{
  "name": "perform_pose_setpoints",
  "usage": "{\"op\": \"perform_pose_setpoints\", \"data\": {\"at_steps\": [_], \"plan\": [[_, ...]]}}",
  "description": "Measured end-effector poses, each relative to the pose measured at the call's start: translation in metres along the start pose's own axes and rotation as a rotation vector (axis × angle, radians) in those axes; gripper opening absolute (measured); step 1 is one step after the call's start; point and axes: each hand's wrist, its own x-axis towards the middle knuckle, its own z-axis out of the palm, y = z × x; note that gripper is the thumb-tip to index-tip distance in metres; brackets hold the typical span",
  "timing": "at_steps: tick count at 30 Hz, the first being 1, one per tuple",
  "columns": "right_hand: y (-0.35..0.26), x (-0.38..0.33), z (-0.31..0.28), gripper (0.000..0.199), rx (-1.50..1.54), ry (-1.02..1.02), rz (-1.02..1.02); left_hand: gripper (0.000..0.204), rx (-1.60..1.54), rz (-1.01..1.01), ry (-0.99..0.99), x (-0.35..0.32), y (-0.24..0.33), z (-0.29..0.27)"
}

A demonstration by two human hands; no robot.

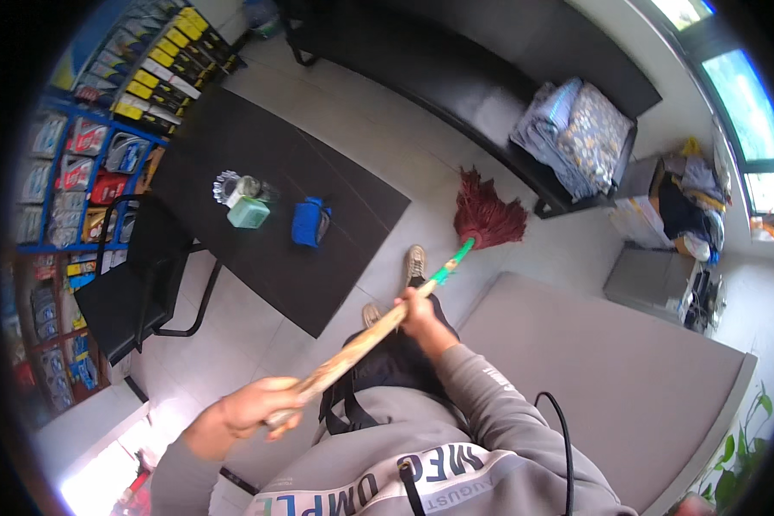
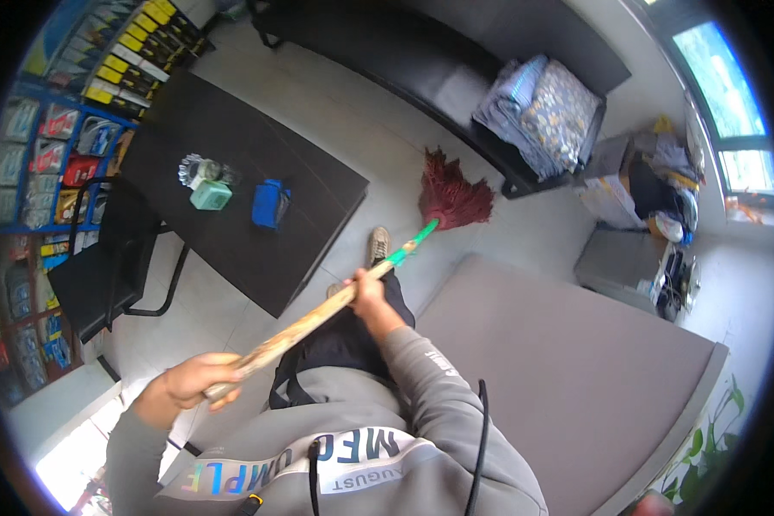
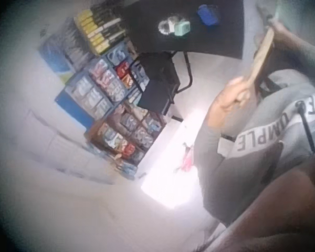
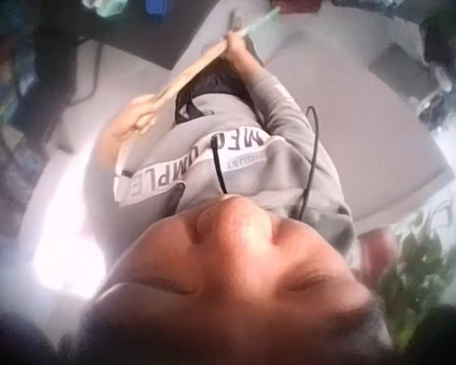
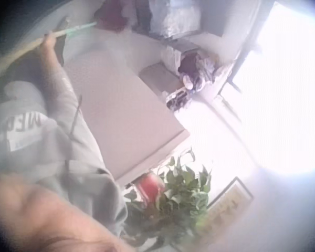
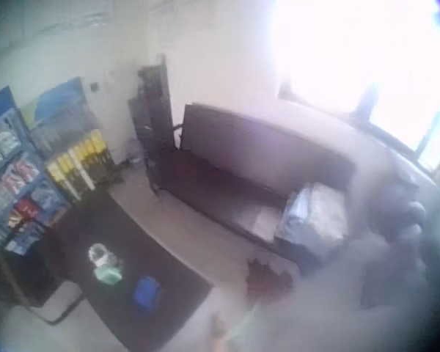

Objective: The person mops the tiled floor of a small room using a red string mop with a wooden handle. They move around furniture, including a sofa and a table, and clean under a chair by briefly lifting it.

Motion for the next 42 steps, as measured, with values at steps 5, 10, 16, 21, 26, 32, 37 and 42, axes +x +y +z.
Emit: {"op": "perform_pose_setpoints", "data": {"at_steps": [5,10,16,21,26,32,37,42], "plan": [[0.069,-0.015,0.012,0.015,0.040,0.023,0.155,0.033,0.215,-0.181,0.140,-0.016,-0.020,-0.023],[-0.005,0.023,-0.011,0.012,0.010,0.206,-0.096,0.044,0.065,-0.102,0.108,0.059,-0.006,0.005],[-0.166,0.106,-0.024,0.008,0.000,0.109,-0.150,0.052,0.092,0.024,0.152,0.175,0.073,0.041],[-0.228,0.118,0.058,0.009,0.041,-0.055,-0.091,0.063,0.143,0.125,0.356,0.147,0.136,0.067],[-0.260,0.093,0.221,0.016,0.237,-0.357,-0.001,0.072,0.360,0.566,0.813,0.045,0.247,0.087],[-0.292,0.115,0.348,0.022,0.310,-0.586,0.211,0.035,1.305,0.863,1.224,0.090,0.340,0.143],[-0.303,0.128,0.392,0.014,0.498,-0.663,0.299,0.020,1.508,0.898,1.249,0.087,0.404,0.130],[-0.318,0.085,0.377,0.011,0.826,-0.746,0.384,0.025,1.827,0.819,1.033,0.012,0.442,0.132]]}}
